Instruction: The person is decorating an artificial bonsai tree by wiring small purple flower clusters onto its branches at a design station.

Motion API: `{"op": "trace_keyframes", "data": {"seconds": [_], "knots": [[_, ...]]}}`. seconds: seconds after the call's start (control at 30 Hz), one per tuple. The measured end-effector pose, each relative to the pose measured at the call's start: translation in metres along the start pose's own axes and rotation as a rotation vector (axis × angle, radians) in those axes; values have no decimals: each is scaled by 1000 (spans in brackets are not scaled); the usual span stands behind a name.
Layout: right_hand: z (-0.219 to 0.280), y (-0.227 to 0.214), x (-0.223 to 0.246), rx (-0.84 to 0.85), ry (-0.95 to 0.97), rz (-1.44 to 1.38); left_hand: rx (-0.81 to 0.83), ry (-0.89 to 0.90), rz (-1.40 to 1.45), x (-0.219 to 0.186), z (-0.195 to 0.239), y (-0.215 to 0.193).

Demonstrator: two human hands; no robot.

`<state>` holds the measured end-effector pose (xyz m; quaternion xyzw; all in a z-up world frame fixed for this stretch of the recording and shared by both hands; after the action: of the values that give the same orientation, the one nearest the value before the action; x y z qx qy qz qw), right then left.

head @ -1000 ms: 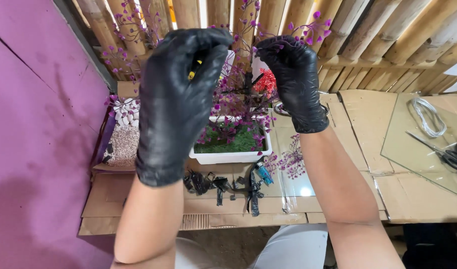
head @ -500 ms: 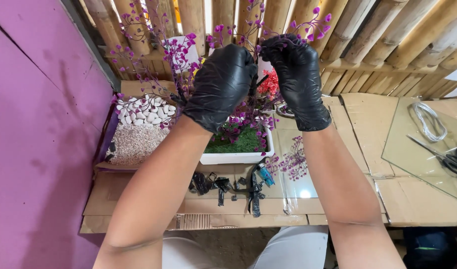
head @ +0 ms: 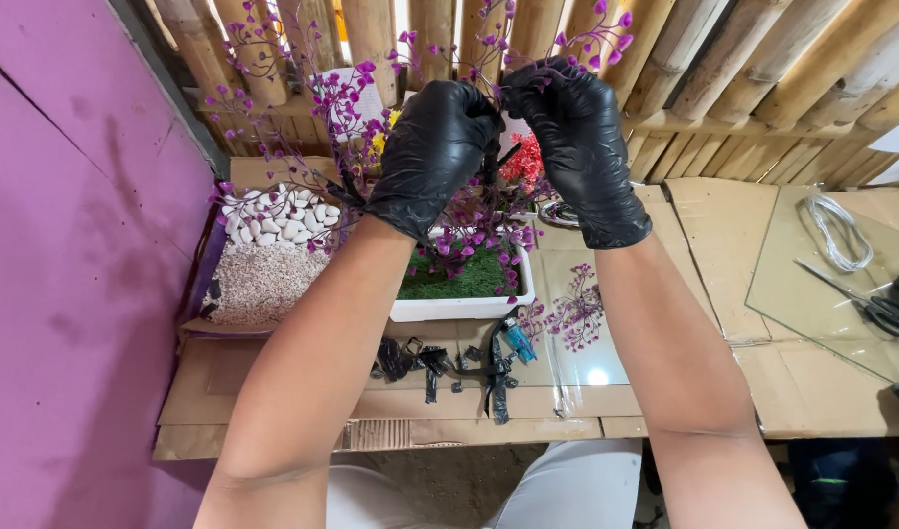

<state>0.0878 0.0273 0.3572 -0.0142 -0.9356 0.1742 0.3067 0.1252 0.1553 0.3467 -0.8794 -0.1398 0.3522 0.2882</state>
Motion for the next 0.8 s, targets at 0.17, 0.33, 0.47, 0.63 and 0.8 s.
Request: {"op": "trace_keyframes", "data": {"seconds": [0.17, 0.33, 0.47, 0.63, 0.8], "knots": [[-3, 2, 8, 19, 7, 118, 29, 21, 79, -1, -1, 1], [-6, 3, 7, 49, 24, 73, 7, 13, 73, 1, 0, 0], [-6, 1, -8, 78, 118, -9, -5, 24, 76, 3, 0, 1], [-6, -2, -17, 99, 187, -28, -36, 64, 117, 0, 4, 1], [-8, 1, -8, 162, 183, 11, -55, 35, 115, -2, 8, -2]]}}
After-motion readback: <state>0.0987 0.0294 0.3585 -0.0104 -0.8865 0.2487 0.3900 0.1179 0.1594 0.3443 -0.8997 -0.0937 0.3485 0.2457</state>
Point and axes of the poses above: each hand's wrist, its own z-axis away from the middle knuckle, its own y-axis out of the palm, x = y × z, the point moved 10 cm from there along -z, towards the middle knuckle, and after that the axes turned 11 degrees about x, right-handed, at the moved point
